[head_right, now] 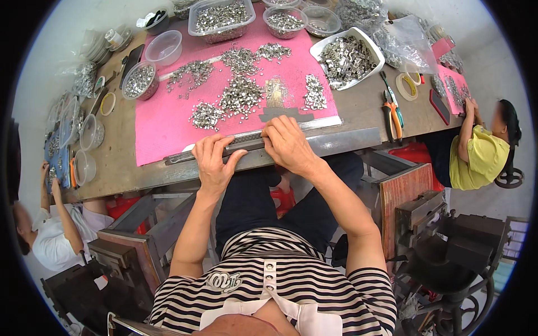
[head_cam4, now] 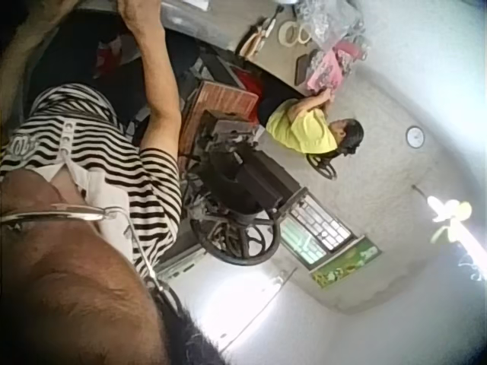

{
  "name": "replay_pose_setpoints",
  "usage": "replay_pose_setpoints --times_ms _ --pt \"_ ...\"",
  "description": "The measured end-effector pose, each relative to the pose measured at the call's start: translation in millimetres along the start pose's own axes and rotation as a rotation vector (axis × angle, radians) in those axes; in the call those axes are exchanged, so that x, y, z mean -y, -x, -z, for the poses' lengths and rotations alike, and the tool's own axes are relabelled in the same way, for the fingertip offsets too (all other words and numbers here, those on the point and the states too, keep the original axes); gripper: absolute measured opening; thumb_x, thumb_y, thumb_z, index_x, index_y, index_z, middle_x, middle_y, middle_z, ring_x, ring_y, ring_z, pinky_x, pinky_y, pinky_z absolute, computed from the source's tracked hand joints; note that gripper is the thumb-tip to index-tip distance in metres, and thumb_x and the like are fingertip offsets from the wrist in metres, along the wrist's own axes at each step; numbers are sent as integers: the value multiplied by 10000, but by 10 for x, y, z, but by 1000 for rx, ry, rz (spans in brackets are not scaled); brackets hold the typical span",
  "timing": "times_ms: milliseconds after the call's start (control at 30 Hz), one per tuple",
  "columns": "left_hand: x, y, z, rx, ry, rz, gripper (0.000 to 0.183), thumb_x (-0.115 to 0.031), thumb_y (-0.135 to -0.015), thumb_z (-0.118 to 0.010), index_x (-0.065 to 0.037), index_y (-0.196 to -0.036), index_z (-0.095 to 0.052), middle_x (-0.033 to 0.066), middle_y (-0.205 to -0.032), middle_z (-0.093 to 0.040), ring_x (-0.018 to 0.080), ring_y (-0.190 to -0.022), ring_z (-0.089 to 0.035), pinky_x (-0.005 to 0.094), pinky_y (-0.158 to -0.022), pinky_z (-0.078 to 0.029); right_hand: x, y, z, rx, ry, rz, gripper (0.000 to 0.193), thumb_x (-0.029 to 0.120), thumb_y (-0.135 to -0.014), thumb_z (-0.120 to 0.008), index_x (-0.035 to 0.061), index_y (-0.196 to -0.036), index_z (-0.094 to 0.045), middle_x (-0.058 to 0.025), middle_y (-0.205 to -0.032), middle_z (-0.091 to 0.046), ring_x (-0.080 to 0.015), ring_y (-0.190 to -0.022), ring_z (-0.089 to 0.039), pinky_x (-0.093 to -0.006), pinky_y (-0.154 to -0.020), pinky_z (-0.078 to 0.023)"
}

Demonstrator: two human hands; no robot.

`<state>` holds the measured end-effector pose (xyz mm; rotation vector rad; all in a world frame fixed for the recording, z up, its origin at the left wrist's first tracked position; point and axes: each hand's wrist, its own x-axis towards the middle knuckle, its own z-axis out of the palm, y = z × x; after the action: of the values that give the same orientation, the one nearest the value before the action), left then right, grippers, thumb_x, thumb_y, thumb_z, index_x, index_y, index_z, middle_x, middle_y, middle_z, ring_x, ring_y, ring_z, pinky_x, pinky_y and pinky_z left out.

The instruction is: The person arranges small metal pieces into a metal holder by hand, inserts the holder into a manual press machine, and turns the wheel to press the pieces.

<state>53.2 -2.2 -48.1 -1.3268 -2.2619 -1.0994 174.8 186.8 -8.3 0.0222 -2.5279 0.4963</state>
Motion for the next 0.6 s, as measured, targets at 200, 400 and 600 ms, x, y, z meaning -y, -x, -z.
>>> replay_pose_setpoints --times_ms 200,400,600 --pt "-2 5 -1 -6 -1 -1 451 -338 -769 -844 -109 -1128 -694 46 -1114 -611 255 -1072 -552 437 -960 -369 -19 -8 17 67 130 160 228 31 -787 -705 4 -1003 -636 -93 -1001 -611 -275 -940 -592 -397 -834 -469" --pt "-18 -17 20 -6 3 -4 454 -340 -772 -840 -106 -1132 -692 50 -1112 -610 261 -1070 -552 436 -956 -371 -127 136 -7 -86 -224 -141 208 31 -835 -734 39 -1037 -687 -87 -993 -654 -263 -963 -614 -378 -851 -472" --pt "46 -54 184 18 37 30 437 -297 -819 -812 -93 -1183 -683 71 -1183 -629 298 -1160 -553 487 -1042 -341 2 50 -143 -97 -124 -178 188 67 -843 -773 41 -1014 -701 -80 -969 -678 -263 -906 -616 -371 -815 -448"
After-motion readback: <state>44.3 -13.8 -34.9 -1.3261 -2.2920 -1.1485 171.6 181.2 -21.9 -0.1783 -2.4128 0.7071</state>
